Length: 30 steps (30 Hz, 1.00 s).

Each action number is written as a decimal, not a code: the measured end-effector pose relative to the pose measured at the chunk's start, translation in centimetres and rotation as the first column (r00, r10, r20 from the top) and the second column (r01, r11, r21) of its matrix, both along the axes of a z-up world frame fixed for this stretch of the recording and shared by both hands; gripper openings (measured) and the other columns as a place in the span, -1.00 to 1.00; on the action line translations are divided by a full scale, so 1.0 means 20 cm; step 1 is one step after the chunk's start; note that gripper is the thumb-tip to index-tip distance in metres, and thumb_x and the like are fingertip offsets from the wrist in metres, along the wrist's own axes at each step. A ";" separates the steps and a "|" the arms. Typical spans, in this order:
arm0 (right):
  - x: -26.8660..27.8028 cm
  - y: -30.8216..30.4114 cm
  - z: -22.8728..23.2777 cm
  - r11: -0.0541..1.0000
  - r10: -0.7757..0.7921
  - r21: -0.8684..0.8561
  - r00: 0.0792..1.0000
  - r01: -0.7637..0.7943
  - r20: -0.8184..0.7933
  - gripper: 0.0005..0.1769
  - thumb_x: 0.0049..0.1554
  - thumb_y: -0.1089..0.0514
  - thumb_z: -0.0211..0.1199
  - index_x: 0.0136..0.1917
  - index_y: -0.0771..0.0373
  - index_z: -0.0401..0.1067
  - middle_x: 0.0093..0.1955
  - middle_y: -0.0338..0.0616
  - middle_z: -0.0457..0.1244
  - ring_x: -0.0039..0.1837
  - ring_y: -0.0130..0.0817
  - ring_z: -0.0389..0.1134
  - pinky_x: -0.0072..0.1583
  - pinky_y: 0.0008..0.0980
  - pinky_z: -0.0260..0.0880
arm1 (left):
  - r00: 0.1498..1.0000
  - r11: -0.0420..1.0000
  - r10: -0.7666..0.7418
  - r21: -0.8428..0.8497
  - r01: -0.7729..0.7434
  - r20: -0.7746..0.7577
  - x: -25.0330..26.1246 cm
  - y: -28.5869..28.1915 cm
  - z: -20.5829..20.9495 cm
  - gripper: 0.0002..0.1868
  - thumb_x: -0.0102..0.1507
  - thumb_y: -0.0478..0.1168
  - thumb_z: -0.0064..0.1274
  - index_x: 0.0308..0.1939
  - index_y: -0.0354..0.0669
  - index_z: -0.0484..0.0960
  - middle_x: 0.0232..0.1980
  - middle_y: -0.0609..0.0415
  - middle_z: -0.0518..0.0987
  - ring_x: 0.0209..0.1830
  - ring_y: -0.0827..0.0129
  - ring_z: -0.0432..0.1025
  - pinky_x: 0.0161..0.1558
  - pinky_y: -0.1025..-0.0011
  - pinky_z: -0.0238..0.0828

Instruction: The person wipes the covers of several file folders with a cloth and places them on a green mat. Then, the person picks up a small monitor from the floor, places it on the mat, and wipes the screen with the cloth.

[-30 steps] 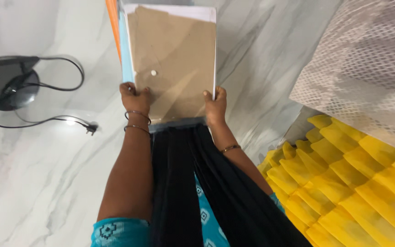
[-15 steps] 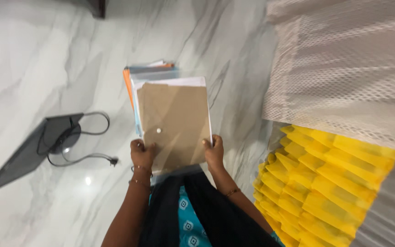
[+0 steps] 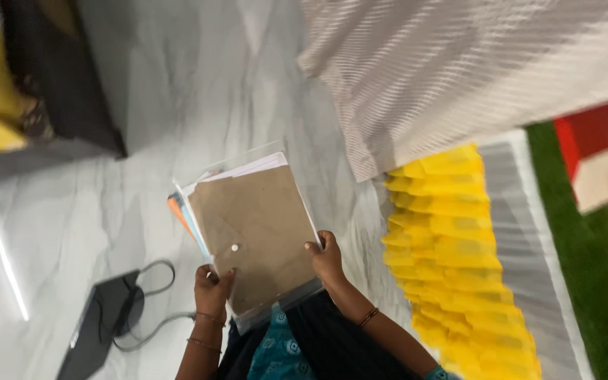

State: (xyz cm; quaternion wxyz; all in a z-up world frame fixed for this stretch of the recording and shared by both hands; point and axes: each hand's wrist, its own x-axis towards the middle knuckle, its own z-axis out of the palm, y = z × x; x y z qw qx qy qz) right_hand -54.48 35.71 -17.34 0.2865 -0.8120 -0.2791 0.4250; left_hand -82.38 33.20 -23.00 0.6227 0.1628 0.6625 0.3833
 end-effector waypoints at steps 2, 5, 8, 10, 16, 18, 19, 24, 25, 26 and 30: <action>0.05 -0.05 0.10 1.000 -0.023 0.004 0.999 0.023 0.037 -0.55 0.12 0.16 0.36 0.23 0.31 0.33 0.01 -0.08 0.34 0.02 -0.30 0.36 0.08 -0.31 0.38 | 0.998 0.999 -0.048 0.009 0.048 0.040 0.02 0.04 0.11 -0.56 0.19 -0.40 0.21 0.07 -0.28 0.36 -0.23 -0.03 0.57 -0.34 0.34 0.44 -0.39 0.39 0.36; 0.14 -0.12 0.18 0.997 -0.074 0.030 0.996 0.072 0.054 -0.56 0.13 0.12 0.36 0.22 0.30 0.34 0.02 -0.07 0.33 0.04 -0.27 0.36 0.09 -0.25 0.37 | 0.987 0.994 -0.096 0.061 0.089 0.131 0.09 0.09 0.22 -0.54 0.19 -0.41 0.16 0.12 -0.29 0.34 -0.11 -0.08 0.62 -0.18 0.31 0.53 -0.21 0.42 0.52; 0.25 -0.20 0.22 0.986 -0.148 0.097 0.983 0.138 0.104 -0.56 0.11 0.10 0.38 0.19 0.31 0.36 0.00 -0.01 0.35 0.04 -0.19 0.38 0.10 -0.21 0.38 | 0.969 0.981 -0.179 0.107 0.162 0.173 0.19 0.11 0.28 -0.53 0.21 -0.42 0.15 0.16 -0.30 0.33 -0.05 -0.13 0.62 -0.13 0.25 0.53 -0.17 0.40 0.51; 0.33 -0.27 0.25 0.969 -0.213 0.154 0.971 0.196 0.107 -0.55 0.08 0.11 0.39 0.17 0.31 0.38 0.01 0.02 0.38 0.06 -0.17 0.40 0.12 -0.21 0.39 | 0.956 0.969 -0.239 0.101 0.224 0.173 0.24 0.13 0.31 -0.54 0.23 -0.42 0.14 0.17 -0.29 0.34 -0.05 -0.15 0.60 -0.15 0.22 0.51 -0.22 0.35 0.44; 0.68 -0.42 0.37 0.913 -0.352 0.254 0.932 0.320 0.092 -0.52 0.03 0.13 0.40 0.17 0.31 0.35 0.05 0.06 0.38 0.12 -0.15 0.43 0.18 -0.23 0.40 | 0.914 0.924 -0.375 0.139 0.355 0.158 0.63 0.19 0.35 -0.53 0.30 -0.47 0.16 0.21 -0.32 0.29 -0.03 -0.32 0.52 -0.17 0.11 0.38 -0.19 0.22 0.28; 0.79 -0.47 0.41 0.905 -0.386 0.247 0.912 0.345 0.140 -0.52 0.03 0.13 0.41 0.17 0.31 0.36 0.04 0.06 0.38 0.12 -0.14 0.42 0.17 -0.22 0.39 | 0.887 0.914 -0.402 0.159 0.373 0.228 0.77 0.21 0.40 -0.55 0.27 -0.45 0.12 0.18 -0.29 0.29 0.01 -0.27 0.55 -0.06 0.13 0.46 -0.05 0.21 0.40; 0.85 -0.50 0.44 0.891 -0.415 0.254 0.901 0.375 0.126 -0.53 0.03 0.14 0.40 0.16 0.31 0.37 0.04 0.06 0.38 0.12 -0.14 0.42 0.18 -0.22 0.39 | 0.871 0.908 -0.415 0.168 0.383 0.263 0.85 0.22 0.43 -0.56 0.25 -0.44 0.10 0.16 -0.28 0.29 0.03 -0.25 0.56 -0.01 0.14 0.49 0.02 0.21 0.47; 1.05 -0.63 0.58 0.803 -0.553 0.317 0.830 0.504 0.081 -0.56 0.03 0.17 0.39 0.14 0.33 0.37 0.03 0.04 0.37 0.12 -0.16 0.41 0.18 -0.23 0.37 | 0.784 0.831 -0.552 0.271 0.487 0.284 1.22 0.25 0.61 -0.53 0.26 -0.43 0.09 0.21 -0.33 0.30 0.12 -0.19 0.56 0.10 0.18 0.47 0.16 0.22 0.41; 1.08 -0.67 0.62 0.783 -0.582 0.299 0.812 0.546 0.042 -0.58 0.04 0.17 0.37 0.14 0.32 0.37 0.02 0.03 0.37 0.11 -0.17 0.41 0.16 -0.24 0.38 | 0.762 0.813 -0.578 0.284 0.508 0.291 1.29 0.25 0.65 -0.52 0.26 -0.43 0.09 0.22 -0.34 0.30 0.12 -0.18 0.56 0.12 0.18 0.46 0.17 0.22 0.40; 1.12 -0.70 0.66 0.762 -0.609 0.282 0.793 0.583 0.006 -0.59 0.05 0.17 0.36 0.14 0.32 0.37 0.01 0.02 0.37 0.09 -0.19 0.41 0.15 -0.24 0.39 | 0.747 0.799 -0.599 0.284 0.531 0.289 1.36 0.25 0.68 -0.51 0.26 -0.43 0.08 0.24 -0.33 0.30 0.14 -0.17 0.55 0.12 0.19 0.46 0.17 0.24 0.40; 1.26 -0.80 0.83 0.706 -0.686 0.234 0.727 0.669 -0.008 -0.62 0.07 0.16 0.33 0.13 0.31 0.37 -0.02 0.00 0.37 0.02 -0.25 0.42 0.09 -0.28 0.41 | 0.688 0.733 -0.680 0.253 0.631 0.255 1.61 0.24 0.78 -0.50 0.27 -0.43 0.05 0.27 -0.32 0.28 0.16 -0.15 0.54 0.13 0.20 0.45 0.16 0.27 0.40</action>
